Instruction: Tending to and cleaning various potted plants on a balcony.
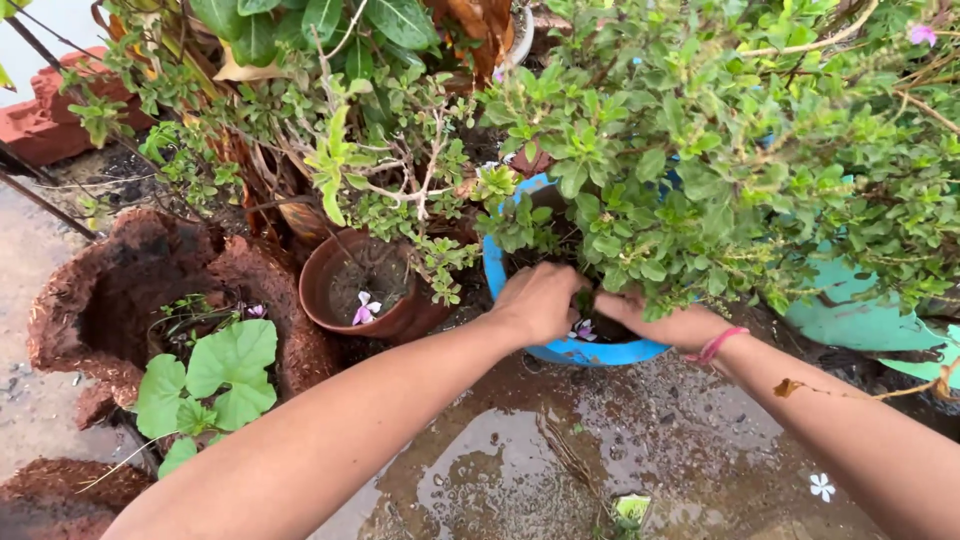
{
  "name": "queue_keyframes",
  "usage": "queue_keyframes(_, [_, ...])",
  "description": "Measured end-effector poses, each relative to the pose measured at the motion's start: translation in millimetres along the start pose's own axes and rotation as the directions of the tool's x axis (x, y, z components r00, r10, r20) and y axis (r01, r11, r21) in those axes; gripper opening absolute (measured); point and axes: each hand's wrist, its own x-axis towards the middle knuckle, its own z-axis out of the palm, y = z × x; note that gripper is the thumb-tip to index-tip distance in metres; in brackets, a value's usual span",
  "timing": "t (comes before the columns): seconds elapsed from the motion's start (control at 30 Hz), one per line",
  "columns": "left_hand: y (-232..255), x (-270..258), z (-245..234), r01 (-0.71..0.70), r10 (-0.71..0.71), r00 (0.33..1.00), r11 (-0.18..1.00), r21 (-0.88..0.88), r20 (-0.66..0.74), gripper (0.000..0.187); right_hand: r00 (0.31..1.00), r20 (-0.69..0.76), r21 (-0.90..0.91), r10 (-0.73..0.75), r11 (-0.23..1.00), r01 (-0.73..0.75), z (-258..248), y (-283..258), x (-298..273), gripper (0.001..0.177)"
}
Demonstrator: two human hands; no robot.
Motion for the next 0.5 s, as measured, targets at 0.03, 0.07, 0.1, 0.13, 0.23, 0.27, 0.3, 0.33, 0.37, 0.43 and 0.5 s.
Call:
queue_keyframes(0.03, [0.3, -0.8, -0.2, 0.007, -0.007, 1.000, 1.000, -0.018, -0.023, 0.041, 0.994, -0.107, -0.138, 0.005, 0.990, -0.020, 0.0, -3.1, -2.2, 0.043])
queue_keyframes(0.07, [0.4, -0.7, -1.2, 0.012, -0.014, 0.999, 0.999, -0.035, -0.047, 0.040, 0.977, -0.213, -0.273, -0.004, 0.960, -0.056, -1.1, -6.4, -3.5, 0.042])
queue_keyframes(0.1, [3.0, -1.5, -3.6, 0.012, -0.014, 0.999, 0.999, -0.036, -0.048, 0.040, 0.977, -0.213, -0.274, -0.003, 0.960, -0.056, -0.7, -3.8, -2.4, 0.042])
queue_keyframes(0.13, [5.2, -3.1, -5.7, 0.011, -0.014, 0.999, 0.999, -0.048, -0.045, 0.033, 0.949, -0.221, -0.301, -0.226, 0.941, 0.154, 0.6, -1.3, -1.4, 0.041])
queue_keyframes(0.23, [4.3, -0.7, -3.0, -0.005, 0.002, 0.998, 0.999, -0.046, -0.062, 0.022, 0.946, -0.237, -0.391, -0.222, 0.913, 0.116, 0.5, -11.3, -4.2, 0.037])
queue_keyframes(0.27, [2.6, 0.5, 0.0, -0.017, 0.015, 0.996, 0.999, -0.032, -0.084, 0.017, 0.964, -0.265, -0.444, 0.003, 0.887, -0.125, 0.3, -17.7, -6.2, 0.035])
queue_keyframes(0.3, [1.2, -0.8, 2.5, -0.018, 0.015, 0.996, 0.999, -0.034, -0.083, 0.017, 0.964, -0.265, -0.444, 0.005, 0.887, -0.126, -0.7, -28.6, -10.0, 0.035])
queue_keyframes(0.33, [-0.4, -1.3, 3.0, -0.024, 0.020, 0.994, 0.999, -0.037, -0.110, 0.018, 0.968, -0.243, -0.345, -0.064, 0.938, -0.025, -3.2, -40.6, -12.4, 0.033])
queue_keyframes(0.37, [-1.6, -2.0, 3.1, -0.030, 0.025, 0.990, 0.999, -0.039, -0.138, 0.020, 0.964, -0.230, -0.237, -0.135, 0.968, 0.079, -5.7, -53.1, -15.2, 0.030])
queue_keyframes(0.43, [-1.7, -4.3, 0.5, -0.060, 0.054, 0.985, 0.998, -0.036, -0.163, 0.020, 0.981, -0.184, -0.228, -0.064, 0.974, 0.021, -8.3, -64.8, -17.8, 0.031])
queue_keyframes(0.5, [0.4, -8.4, 0.0, -0.089, 0.081, 0.980, 0.995, -0.037, -0.182, 0.020, 0.991, -0.135, -0.216, 0.014, 0.975, -0.044, -3.4, -55.0, -13.6, 0.035])
